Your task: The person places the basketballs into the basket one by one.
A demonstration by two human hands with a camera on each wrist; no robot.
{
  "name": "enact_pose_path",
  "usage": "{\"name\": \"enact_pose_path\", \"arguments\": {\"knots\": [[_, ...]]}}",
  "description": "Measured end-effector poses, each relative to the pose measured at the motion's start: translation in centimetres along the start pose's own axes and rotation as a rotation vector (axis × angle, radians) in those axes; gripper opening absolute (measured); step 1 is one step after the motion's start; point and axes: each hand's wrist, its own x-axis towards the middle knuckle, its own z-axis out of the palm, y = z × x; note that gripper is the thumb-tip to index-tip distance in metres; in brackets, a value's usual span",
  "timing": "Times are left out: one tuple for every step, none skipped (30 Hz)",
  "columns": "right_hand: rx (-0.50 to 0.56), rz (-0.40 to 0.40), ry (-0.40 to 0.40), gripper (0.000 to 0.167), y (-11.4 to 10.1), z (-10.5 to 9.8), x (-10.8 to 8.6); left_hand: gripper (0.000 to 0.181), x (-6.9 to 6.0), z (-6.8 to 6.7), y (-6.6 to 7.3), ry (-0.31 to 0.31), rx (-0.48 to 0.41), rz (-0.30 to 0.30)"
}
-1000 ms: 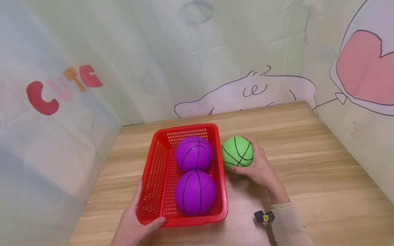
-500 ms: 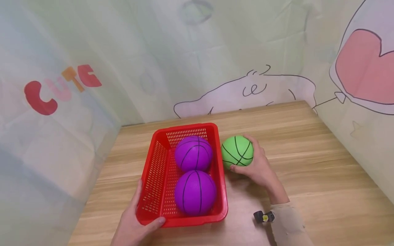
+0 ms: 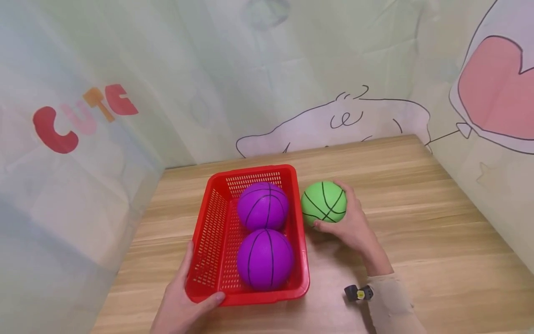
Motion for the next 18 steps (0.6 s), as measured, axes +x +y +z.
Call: {"name": "enact_pose_path", "arguments": {"knots": [[0.003,0.000,0.006,0.122,0.0,-0.1,0.0,0.139,0.0,0.0,0.0,0.001,0.004,0.006],[0.010,0.002,0.012,0.121,-0.1,-0.3,0.0,0.139,0.0,0.0,-0.1,0.002,0.006,0.011],[0.009,0.005,0.020,0.121,-0.2,-0.5,-0.1,0.139,0.0,0.0,-0.1,0.002,0.006,0.013],[0.009,0.008,0.027,0.121,-0.3,-0.7,-0.1,0.139,0.0,0.1,-0.1,0.002,0.005,0.016],[0.005,0.012,0.034,0.122,-0.4,-0.9,-0.1,0.139,0.0,0.1,-0.1,0.003,0.006,0.019],[-0.002,0.015,0.040,0.122,-0.6,-1.1,-0.1,0.140,0.0,0.1,-0.1,0.004,0.010,0.020],[-0.004,0.020,0.045,0.122,-0.8,-1.4,0.0,0.140,0.0,0.1,-0.1,0.005,0.013,0.020],[-0.007,0.023,0.049,0.123,-1.0,-1.5,-0.1,0.140,0.0,0.1,0.0,0.003,0.009,0.016],[-0.011,0.024,0.051,0.123,-1.2,-1.7,-0.1,0.140,0.0,0.0,0.0,0.003,0.010,0.013],[-0.015,0.024,0.052,0.123,-1.4,-1.9,0.0,0.140,0.0,0.0,0.0,0.004,0.014,0.012],[-0.020,0.022,0.052,0.124,-1.5,-2.1,0.0,0.141,0.0,0.0,0.0,0.004,0.015,0.012],[-0.023,0.018,0.053,0.124,-1.7,-2.2,0.0,0.141,0.0,0.0,0.0,0.005,0.016,0.013],[-0.025,0.014,0.053,0.123,-2.0,-2.4,0.0,0.141,0.0,0.0,0.0,0.004,0.015,0.013],[-0.025,0.008,0.053,0.123,-2.2,-2.5,0.0,0.141,0.0,0.0,0.0,0.004,0.015,0.016],[-0.024,0.003,0.054,0.122,-2.4,-2.7,0.0,0.141,0.0,0.0,-0.1,0.005,0.016,0.020],[-0.025,-0.001,0.058,0.121,-2.7,-2.8,0.0,0.141,0.0,0.0,-0.1,0.006,0.017,0.024],[-0.020,-0.006,0.059,0.120,-3.0,-3.0,-0.1,0.141,0.0,0.0,-0.1,0.007,0.017,0.027],[-0.012,-0.011,0.061,0.119,-3.3,-3.1,-0.1,0.141,0.0,0.0,-0.2,0.007,0.017,0.030]]}}
